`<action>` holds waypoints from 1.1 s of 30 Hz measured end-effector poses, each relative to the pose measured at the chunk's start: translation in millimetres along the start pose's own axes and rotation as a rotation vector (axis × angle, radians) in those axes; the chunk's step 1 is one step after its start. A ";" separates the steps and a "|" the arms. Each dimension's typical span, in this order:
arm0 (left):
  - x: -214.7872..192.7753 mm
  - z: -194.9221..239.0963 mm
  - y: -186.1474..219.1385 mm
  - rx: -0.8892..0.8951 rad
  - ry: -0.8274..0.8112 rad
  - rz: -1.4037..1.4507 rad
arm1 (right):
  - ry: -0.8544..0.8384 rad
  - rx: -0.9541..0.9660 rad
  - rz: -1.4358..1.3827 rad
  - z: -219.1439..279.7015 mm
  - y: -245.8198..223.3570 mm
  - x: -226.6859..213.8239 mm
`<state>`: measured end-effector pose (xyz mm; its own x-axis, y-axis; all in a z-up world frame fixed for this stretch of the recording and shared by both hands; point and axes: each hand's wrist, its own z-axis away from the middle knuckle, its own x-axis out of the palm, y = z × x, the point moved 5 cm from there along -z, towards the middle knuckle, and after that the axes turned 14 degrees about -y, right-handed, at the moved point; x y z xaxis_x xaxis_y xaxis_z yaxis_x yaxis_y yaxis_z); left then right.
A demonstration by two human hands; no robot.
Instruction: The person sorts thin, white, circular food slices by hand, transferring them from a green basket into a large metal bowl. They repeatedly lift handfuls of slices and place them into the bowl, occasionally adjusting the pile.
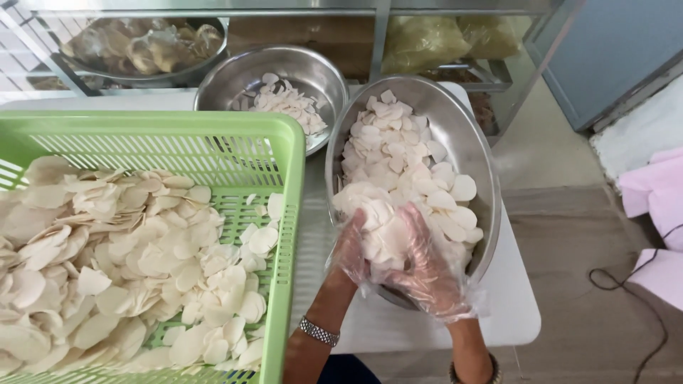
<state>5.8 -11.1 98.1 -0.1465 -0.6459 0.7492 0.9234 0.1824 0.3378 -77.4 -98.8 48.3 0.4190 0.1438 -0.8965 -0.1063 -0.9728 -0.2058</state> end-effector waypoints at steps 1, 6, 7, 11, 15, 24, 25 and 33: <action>-1.6 2.7 -3.8 0.031 0.030 -0.020 | -0.091 -0.010 -0.227 1.4 1.5 2.8; -40.6 -32.9 -4.0 0.086 0.028 -0.075 | -0.191 -0.069 -0.673 3.3 15.1 18.1; -42.6 -35.0 -3.7 0.107 0.009 -0.096 | -0.189 -0.055 -0.882 -3.6 9.7 5.5; -9.2 -16.1 15.5 0.231 -0.012 -0.207 | -0.242 0.064 -1.138 -31.5 25.9 -18.6; 10.1 -17.6 33.9 0.271 0.026 -0.265 | -0.323 0.205 -1.200 -50.2 46.6 -28.2; -1.2 -66.9 32.7 0.421 0.023 -0.226 | -0.135 0.488 -1.554 -36.3 63.0 -5.8; -23.9 -101.2 27.2 0.407 -0.017 -0.175 | -0.116 0.475 -1.559 -31.3 57.7 -4.5; -68.0 -127.6 5.9 0.250 -0.066 -0.065 | -0.077 0.416 -1.568 -13.9 51.2 30.3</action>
<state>66.5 -60.8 -23.6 -0.2328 -0.6137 0.7544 0.7961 0.3253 0.5103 -57.6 -146.7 16.0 0.3029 0.9139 0.2703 0.1297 0.2415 -0.9617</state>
